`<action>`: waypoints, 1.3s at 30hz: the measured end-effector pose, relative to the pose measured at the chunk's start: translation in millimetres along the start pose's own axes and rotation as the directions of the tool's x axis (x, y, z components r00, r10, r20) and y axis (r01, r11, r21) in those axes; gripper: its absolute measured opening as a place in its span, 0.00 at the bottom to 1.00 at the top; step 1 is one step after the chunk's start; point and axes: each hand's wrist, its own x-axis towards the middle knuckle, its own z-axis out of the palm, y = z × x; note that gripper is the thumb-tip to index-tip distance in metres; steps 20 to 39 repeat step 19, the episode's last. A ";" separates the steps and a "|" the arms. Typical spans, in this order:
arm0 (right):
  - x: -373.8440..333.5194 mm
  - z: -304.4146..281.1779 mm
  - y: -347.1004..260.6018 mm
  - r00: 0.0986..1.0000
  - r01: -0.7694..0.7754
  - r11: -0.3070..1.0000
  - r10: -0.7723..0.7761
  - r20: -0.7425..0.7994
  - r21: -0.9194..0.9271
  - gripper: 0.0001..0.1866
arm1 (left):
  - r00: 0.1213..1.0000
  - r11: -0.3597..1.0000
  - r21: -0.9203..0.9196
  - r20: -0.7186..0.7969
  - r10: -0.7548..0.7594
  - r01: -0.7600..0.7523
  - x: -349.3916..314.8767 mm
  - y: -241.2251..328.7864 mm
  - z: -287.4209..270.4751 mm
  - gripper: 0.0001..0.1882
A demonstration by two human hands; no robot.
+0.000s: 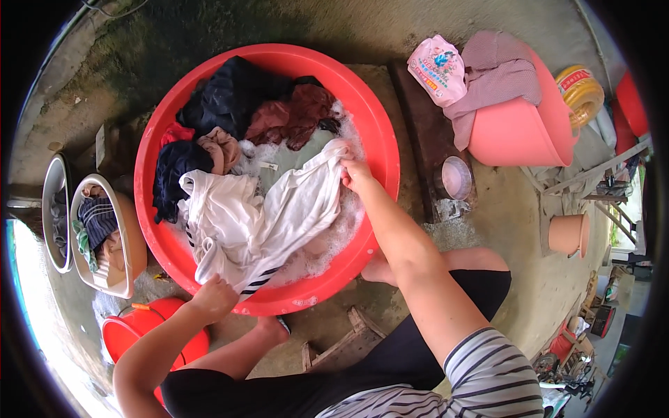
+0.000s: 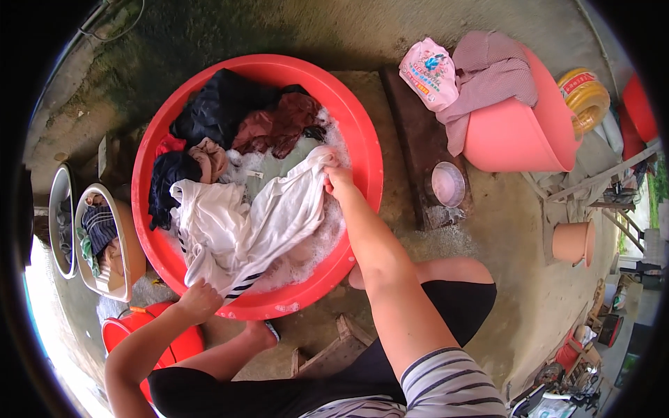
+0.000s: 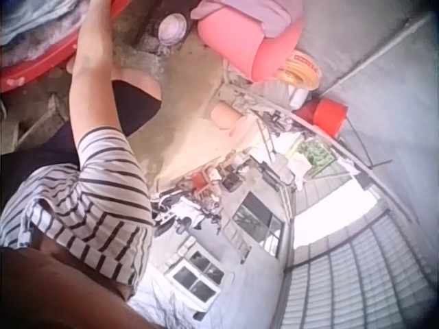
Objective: The person washes a garment in a tub of soapy water, scrubbing, rubbing, and turning different sections of the fabric by hand.
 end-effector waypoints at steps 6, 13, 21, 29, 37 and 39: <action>-53.3 18.9 -87.9 0.952 0.272 0.956 -0.251 -0.177 0.107 0.08 | 0.981 0.802 0.591 0.085 -0.174 0.091 -68.5 87.0 66.3 0.19; -86.8 68.4 -214.6 0.828 0.355 0.926 -0.376 0.416 0.131 0.09 | 0.966 -0.188 0.965 0.212 0.146 -0.183 -188.1 278.3 123.8 0.06; -94.0 123.8 -169.5 0.774 0.570 0.725 -0.317 0.548 -0.386 0.15 | 0.947 -0.414 0.896 -0.020 0.321 0.160 -165.0 288.0 112.6 0.11; -94.0 123.8 -169.5 0.774 0.570 0.725 -0.317 0.548 -0.386 0.15 | 0.947 -0.414 0.896 -0.020 0.321 0.160 -165.0 288.0 112.6 0.11; -94.0 123.8 -169.5 0.774 0.570 0.725 -0.317 0.548 -0.386 0.15 | 0.947 -0.414 0.896 -0.020 0.321 0.160 -165.0 288.0 112.6 0.11; -94.0 123.8 -169.5 0.774 0.570 0.725 -0.317 0.548 -0.386 0.15 | 0.947 -0.414 0.896 -0.020 0.321 0.160 -165.0 288.0 112.6 0.11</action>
